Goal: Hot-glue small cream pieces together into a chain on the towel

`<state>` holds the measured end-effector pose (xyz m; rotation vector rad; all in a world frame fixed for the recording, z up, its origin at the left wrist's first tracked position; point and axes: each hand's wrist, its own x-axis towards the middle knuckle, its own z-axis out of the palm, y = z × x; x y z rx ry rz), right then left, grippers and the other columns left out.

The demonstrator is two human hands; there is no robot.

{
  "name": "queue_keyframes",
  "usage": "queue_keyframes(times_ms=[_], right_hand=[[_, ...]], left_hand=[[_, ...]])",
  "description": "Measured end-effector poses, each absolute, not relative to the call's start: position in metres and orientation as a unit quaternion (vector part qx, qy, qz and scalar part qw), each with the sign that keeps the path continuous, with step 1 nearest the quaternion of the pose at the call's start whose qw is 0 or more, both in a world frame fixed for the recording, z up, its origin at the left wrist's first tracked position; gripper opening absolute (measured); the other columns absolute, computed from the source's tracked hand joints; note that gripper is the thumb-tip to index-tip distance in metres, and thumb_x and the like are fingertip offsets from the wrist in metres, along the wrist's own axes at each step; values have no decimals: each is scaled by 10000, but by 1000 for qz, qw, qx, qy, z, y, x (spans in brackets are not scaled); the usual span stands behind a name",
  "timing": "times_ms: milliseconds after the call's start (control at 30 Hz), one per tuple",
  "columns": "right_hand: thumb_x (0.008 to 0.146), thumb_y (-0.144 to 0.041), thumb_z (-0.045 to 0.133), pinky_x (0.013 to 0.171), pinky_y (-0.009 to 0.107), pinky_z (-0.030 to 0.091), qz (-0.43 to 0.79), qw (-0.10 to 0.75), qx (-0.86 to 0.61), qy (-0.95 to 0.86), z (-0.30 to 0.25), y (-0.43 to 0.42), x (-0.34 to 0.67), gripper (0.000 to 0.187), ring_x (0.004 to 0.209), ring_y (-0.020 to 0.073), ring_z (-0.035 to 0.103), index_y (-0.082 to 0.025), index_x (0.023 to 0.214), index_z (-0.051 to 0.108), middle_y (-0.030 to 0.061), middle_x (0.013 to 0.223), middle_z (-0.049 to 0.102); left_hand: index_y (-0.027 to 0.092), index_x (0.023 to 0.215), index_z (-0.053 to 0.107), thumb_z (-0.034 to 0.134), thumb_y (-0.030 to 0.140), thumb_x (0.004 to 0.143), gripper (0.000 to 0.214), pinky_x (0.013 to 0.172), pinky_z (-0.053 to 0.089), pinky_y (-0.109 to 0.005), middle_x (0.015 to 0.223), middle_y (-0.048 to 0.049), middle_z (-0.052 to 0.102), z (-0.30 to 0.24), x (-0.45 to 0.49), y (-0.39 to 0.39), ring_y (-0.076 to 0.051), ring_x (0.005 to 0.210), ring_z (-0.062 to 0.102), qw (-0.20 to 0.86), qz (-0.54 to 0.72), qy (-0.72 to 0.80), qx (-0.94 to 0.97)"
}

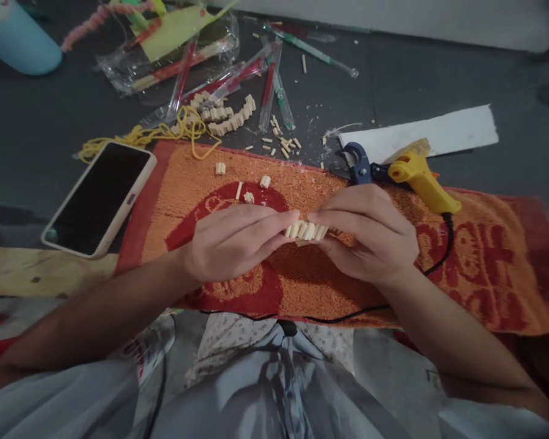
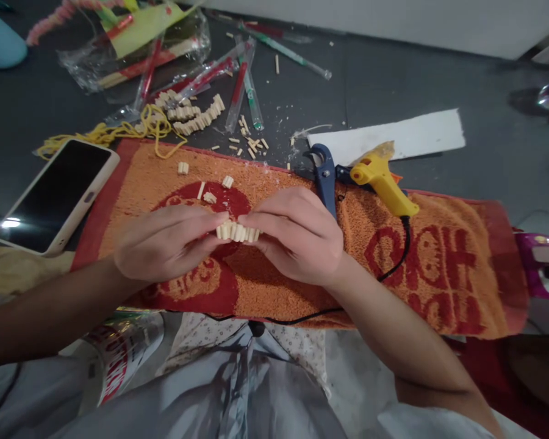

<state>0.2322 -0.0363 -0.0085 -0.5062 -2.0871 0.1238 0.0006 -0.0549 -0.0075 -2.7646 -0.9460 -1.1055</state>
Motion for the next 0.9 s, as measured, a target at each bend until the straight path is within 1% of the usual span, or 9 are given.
queue_keyframes(times_ms=[233,333,433,567,633,767,900], right_hand=[[904,-146,664,781,346,603,14,470,-202,-859,-6,-42,233,265,841,183,695,-199,1163,679,53,953,741],[909,-144,663,772,344,613,2,471,-203,-858,-6,-43,234,276,841,181,698,-223,1173,684,39,948,746],[917,-148,662,748,342,621,-17,471,-207,-857,-6,-44,235,296,827,175,703,-270,1186,682,15,943,752],[918,-181,683,725,339,628,-31,463,-222,-857,-5,-45,237,299,805,170,707,-305,1189,676,-3,955,759],[929,-205,677,715,343,630,-32,464,-228,-855,-5,-46,238,277,784,171,705,-315,1183,676,-3,951,760],[959,-245,638,727,361,631,-21,460,-234,-856,-6,-47,239,255,790,181,705,-337,1196,664,1,958,756],[968,-269,616,726,369,629,-24,452,-247,-857,-6,-48,240,255,793,188,706,-344,1210,641,8,968,752]], left_hand=[[232,1162,716,524,242,994,254,788,605,-218,907,-26,770,-2,0,-58,-132,815,724,-35,-332,-306,-892],[194,1140,702,534,172,980,233,802,600,-194,925,-23,772,-2,0,-57,-119,835,728,3,-357,-266,-895],[191,1141,685,549,125,962,235,818,597,-180,939,-17,777,-2,1,-57,-109,851,732,22,-397,-251,-883],[220,1141,683,583,182,960,210,811,606,-188,946,-11,780,-2,1,-55,-114,849,741,-22,-378,-253,-890],[231,1166,669,597,204,958,222,815,607,-196,953,-8,780,-4,2,-54,-117,853,743,-31,-393,-261,-881],[202,1185,634,614,206,953,233,833,597,-188,962,-15,774,-11,4,-54,-109,853,737,-23,-443,-252,-860],[204,1182,622,621,199,949,233,812,597,-181,956,-11,773,-12,5,-54,-101,840,733,-33,-450,-251,-856]])
